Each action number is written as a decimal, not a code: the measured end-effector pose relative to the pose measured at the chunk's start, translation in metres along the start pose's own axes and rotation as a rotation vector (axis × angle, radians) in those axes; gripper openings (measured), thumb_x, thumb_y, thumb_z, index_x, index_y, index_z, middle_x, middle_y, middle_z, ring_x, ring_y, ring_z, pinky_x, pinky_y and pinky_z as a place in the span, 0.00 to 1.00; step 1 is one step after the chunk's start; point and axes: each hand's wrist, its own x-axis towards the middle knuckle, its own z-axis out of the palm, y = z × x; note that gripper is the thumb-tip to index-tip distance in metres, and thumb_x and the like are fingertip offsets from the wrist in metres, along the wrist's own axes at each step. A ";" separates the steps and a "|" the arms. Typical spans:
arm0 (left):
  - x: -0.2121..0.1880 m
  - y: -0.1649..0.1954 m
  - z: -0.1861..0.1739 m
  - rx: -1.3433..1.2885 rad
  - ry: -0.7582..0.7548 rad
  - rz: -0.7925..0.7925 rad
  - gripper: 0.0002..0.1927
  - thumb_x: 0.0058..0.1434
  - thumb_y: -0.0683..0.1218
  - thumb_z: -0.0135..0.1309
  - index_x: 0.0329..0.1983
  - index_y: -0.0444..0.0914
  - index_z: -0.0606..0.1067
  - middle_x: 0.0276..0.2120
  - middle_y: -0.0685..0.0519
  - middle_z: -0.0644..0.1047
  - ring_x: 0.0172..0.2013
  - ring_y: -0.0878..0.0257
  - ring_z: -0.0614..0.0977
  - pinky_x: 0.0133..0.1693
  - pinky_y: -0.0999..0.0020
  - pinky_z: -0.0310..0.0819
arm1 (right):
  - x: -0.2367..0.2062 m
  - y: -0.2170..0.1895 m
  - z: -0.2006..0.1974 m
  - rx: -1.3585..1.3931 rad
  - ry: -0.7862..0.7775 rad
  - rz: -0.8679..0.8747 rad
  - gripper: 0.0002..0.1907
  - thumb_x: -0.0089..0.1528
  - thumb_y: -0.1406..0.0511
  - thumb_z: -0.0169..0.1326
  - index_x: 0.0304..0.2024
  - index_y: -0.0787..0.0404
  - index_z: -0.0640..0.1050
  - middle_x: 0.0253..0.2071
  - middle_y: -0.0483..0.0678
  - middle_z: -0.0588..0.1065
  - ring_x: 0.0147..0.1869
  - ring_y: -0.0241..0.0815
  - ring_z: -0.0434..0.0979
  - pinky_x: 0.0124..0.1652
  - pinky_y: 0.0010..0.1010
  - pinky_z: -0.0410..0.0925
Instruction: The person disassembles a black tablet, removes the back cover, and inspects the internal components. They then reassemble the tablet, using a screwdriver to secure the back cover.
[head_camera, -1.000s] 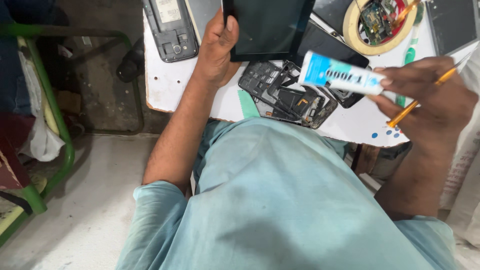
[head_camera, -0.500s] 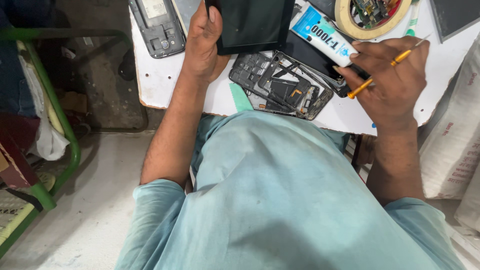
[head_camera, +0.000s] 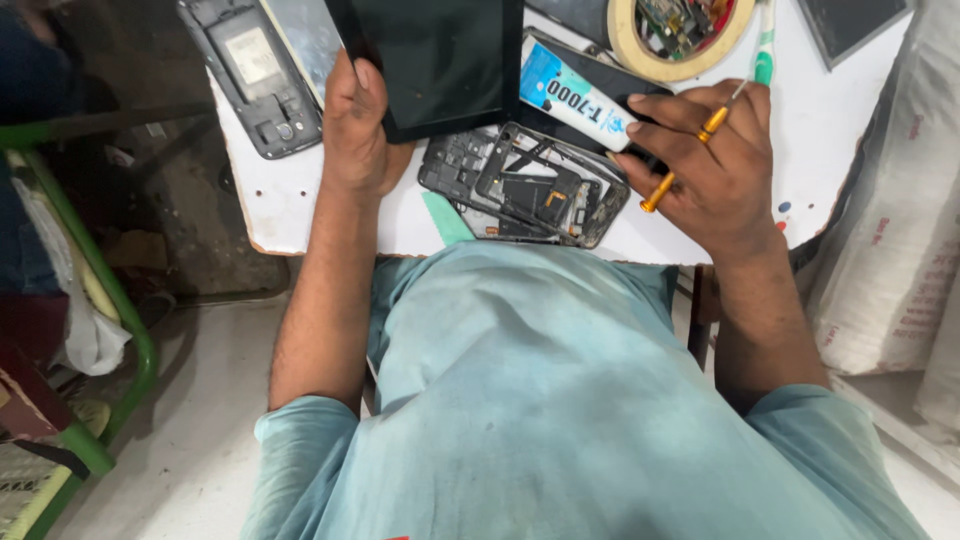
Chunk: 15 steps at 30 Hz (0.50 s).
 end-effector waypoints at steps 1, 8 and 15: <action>0.001 0.001 0.001 0.006 0.009 0.001 0.24 0.81 0.55 0.47 0.69 0.34 0.64 0.62 0.49 0.74 0.62 0.60 0.78 0.66 0.61 0.73 | 0.001 -0.002 -0.001 0.004 0.006 0.009 0.16 0.65 0.65 0.73 0.48 0.61 0.79 0.56 0.45 0.80 0.53 0.47 0.74 0.56 0.41 0.62; 0.004 -0.001 0.002 -0.031 0.065 -0.015 0.28 0.77 0.55 0.48 0.71 0.34 0.62 0.64 0.48 0.72 0.63 0.58 0.77 0.67 0.57 0.72 | 0.012 -0.023 -0.001 0.073 0.167 0.059 0.14 0.67 0.68 0.67 0.51 0.64 0.76 0.57 0.52 0.80 0.54 0.53 0.76 0.54 0.42 0.68; 0.016 -0.002 0.001 0.010 0.213 -0.070 0.27 0.75 0.55 0.49 0.68 0.31 0.64 0.58 0.46 0.75 0.57 0.58 0.78 0.62 0.57 0.74 | 0.007 -0.052 0.002 0.090 0.212 -0.091 0.14 0.62 0.71 0.59 0.49 0.65 0.73 0.52 0.60 0.79 0.51 0.58 0.76 0.52 0.49 0.68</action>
